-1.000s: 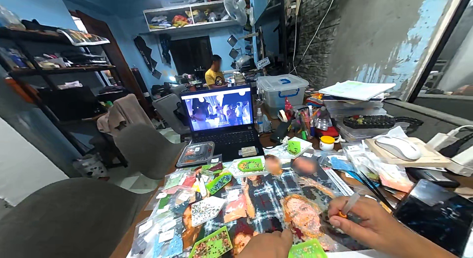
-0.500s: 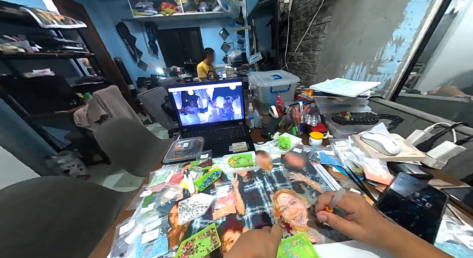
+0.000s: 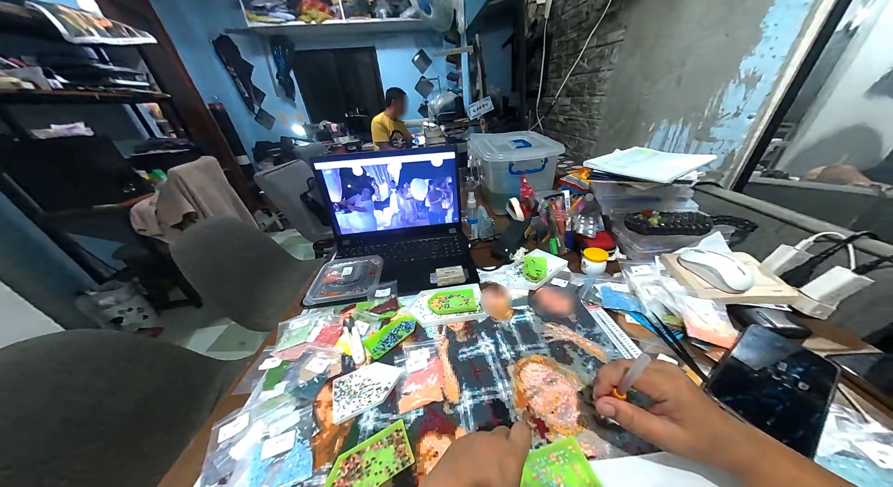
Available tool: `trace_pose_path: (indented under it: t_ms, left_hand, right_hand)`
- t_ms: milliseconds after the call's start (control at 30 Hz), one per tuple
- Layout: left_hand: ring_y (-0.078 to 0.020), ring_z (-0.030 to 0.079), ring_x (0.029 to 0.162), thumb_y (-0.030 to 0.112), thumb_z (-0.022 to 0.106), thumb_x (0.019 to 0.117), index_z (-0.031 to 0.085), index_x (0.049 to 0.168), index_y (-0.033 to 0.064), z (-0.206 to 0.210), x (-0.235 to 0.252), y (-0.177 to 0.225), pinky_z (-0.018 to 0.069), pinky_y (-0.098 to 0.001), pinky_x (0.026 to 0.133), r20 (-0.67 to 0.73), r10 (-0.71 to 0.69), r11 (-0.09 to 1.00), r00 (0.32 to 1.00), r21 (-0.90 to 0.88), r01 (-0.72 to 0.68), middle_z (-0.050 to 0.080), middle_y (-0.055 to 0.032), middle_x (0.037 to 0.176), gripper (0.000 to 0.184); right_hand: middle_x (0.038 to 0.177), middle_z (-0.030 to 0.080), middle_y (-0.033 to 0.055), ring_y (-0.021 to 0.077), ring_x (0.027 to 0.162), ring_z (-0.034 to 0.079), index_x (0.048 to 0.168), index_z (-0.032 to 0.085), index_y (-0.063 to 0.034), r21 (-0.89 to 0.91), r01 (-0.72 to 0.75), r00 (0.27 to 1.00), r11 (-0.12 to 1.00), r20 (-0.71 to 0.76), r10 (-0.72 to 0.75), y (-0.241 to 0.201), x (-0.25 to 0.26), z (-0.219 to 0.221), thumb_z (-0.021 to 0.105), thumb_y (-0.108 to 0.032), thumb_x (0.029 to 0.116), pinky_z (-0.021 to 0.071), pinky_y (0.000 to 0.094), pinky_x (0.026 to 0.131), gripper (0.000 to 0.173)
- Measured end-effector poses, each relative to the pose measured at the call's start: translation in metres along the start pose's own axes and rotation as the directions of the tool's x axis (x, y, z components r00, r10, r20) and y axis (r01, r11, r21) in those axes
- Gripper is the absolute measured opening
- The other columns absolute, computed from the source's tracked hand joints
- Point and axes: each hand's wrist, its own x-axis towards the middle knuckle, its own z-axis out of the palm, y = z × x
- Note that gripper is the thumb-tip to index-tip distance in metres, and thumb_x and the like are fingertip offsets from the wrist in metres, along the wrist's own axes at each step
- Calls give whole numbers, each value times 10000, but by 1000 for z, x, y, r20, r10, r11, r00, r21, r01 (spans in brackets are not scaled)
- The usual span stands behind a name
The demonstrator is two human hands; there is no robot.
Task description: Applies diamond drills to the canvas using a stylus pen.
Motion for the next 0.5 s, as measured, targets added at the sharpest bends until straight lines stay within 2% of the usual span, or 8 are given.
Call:
trace_pose_path:
  t_ms: [500]
  left_hand:
    - [-441,665,1072,409,731,944,538,1306,-42,3,0,-2,527,-606,886,-23,28,1000,999,4,-28,644,-272,1188,609]
  right_hand:
    - [795,638,39,8,716,601,1005,623,-74,-10,-8,1000,1000,7,8,-1,0,0,569,-313,1056,494,131,660,251]
